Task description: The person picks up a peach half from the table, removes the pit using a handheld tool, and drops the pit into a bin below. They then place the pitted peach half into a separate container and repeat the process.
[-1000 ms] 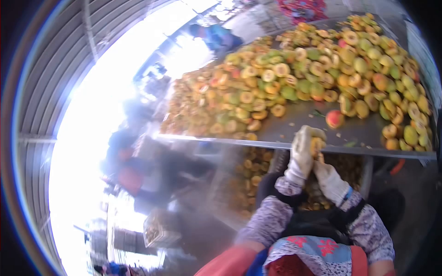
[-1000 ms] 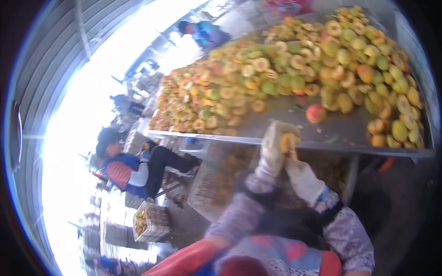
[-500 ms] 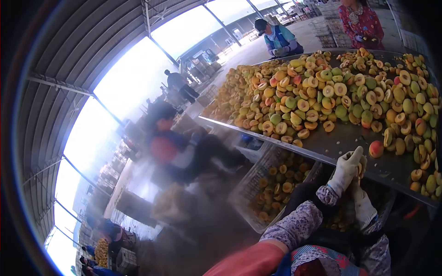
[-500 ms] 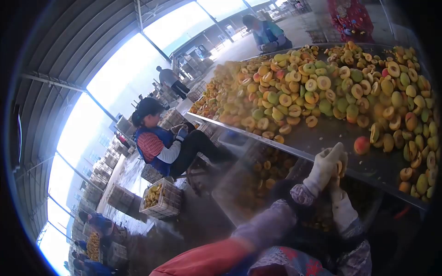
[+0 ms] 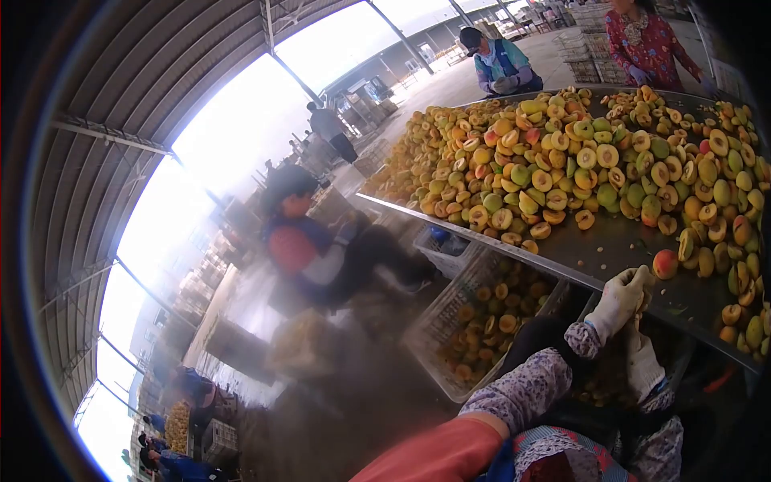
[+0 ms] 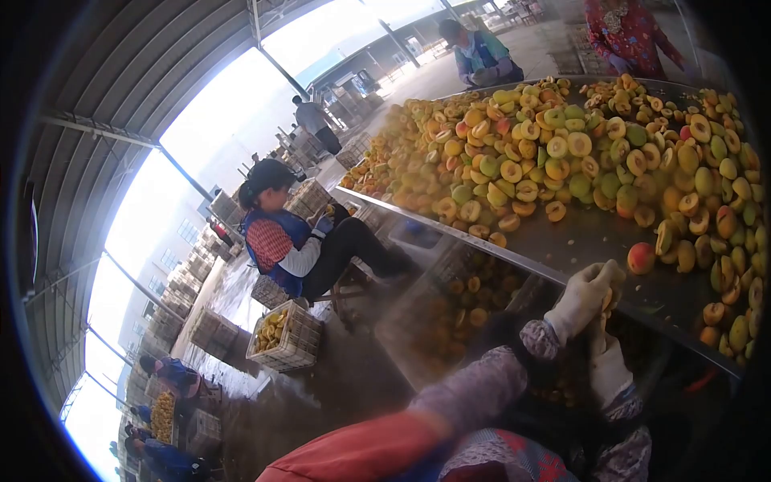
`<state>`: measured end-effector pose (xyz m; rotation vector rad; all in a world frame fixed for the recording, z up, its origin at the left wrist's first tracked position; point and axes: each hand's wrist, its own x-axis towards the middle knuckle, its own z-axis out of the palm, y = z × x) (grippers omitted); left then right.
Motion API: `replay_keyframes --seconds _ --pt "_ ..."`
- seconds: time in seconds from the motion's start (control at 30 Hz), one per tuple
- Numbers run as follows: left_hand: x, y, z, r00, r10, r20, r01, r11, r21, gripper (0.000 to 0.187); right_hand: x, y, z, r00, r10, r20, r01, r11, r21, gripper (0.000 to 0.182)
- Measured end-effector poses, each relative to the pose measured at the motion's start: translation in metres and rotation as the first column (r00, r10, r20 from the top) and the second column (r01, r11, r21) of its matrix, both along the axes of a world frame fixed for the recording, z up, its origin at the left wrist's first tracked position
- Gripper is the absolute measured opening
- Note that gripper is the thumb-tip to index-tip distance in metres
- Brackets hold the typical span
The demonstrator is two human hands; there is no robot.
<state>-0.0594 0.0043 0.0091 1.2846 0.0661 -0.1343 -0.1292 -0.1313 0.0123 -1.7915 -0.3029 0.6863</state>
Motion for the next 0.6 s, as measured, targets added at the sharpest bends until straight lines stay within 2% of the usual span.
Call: replay_keyframes --seconds 0.03,0.07,0.1,0.13,0.17,0.2,0.23,0.3,0.33,0.37,0.4,0.43,0.53,0.6 --pt "0.0 0.0 0.0 0.999 0.008 -0.032 -0.005 0.996 0.091 0.04 0.0 -0.003 -0.018 1.0 0.0 0.002 0.0 1.0 0.001 0.041" --pt "0.0 0.0 0.001 0.998 0.018 -0.062 -0.007 0.983 0.181 0.039 0.0 -0.007 -0.049 0.935 0.042 0.353 -0.014 0.997 -0.08 0.042" --pt "0.0 0.001 0.001 0.998 0.017 -0.06 -0.006 0.984 0.18 0.039 0.001 -0.009 -0.065 0.75 0.106 0.653 0.001 0.987 -0.161 0.043" --pt "-0.001 0.001 0.0 0.998 0.008 -0.059 -0.002 0.995 0.102 0.04 0.0 -0.008 -0.06 0.75 0.106 0.653 0.001 0.987 -0.161 0.043" --pt "-0.002 0.001 -0.001 0.998 -0.001 -0.06 0.002 1.0 0.022 0.041 -0.002 -0.008 -0.051 0.866 0.045 0.498 -0.017 0.998 -0.06 0.044" --pt "-0.002 0.001 -0.001 0.998 0.001 -0.062 0.0 1.0 0.016 0.041 -0.004 -0.007 -0.039 0.949 0.003 0.317 -0.016 0.999 0.041 0.045" --pt "-0.001 0.002 0.0 0.996 -0.042 -0.075 0.046 0.998 0.051 0.041 -0.007 -0.006 -0.026 0.992 -0.023 0.12 0.006 0.99 0.142 0.046" --pt "0.001 0.004 0.004 0.994 -0.075 -0.085 0.083 0.992 0.095 0.042 -0.007 0.0 -0.012 0.961 -0.007 -0.277 0.101 0.94 0.326 0.048" --pt "0.0 0.0 0.007 0.995 -0.04 -0.087 0.059 0.971 0.233 0.042 -0.007 0.003 -0.009 0.938 0.01 -0.346 0.119 0.929 0.349 0.044" --pt "0.001 -0.003 0.008 0.996 -0.005 -0.086 0.036 0.931 0.364 0.042 -0.004 0.005 -0.009 0.947 0.004 -0.322 0.115 0.931 0.348 0.041" --pt "0.005 -0.005 -0.008 0.999 0.037 -0.039 -0.025 0.957 0.29 0.04 -0.002 0.008 -0.009 0.961 -0.013 -0.275 0.105 0.94 0.325 0.038" --pt "0.003 -0.008 -0.011 0.999 0.04 -0.036 -0.028 0.956 0.291 0.04 -0.001 0.011 -0.011 0.976 -0.033 -0.215 0.098 0.948 0.302 0.035" --pt "0.002 -0.015 -0.025 0.988 0.146 -0.055 -0.151 0.984 -0.095 0.041 0.003 0.017 -0.024 0.996 -0.087 -0.038 0.093 0.962 0.257 0.031" --pt "0.005 -0.013 -0.03 0.99 0.119 -0.072 -0.122 0.991 -0.045 0.041 0.006 0.018 -0.043 0.987 -0.129 0.096 0.1 0.96 0.263 0.031"
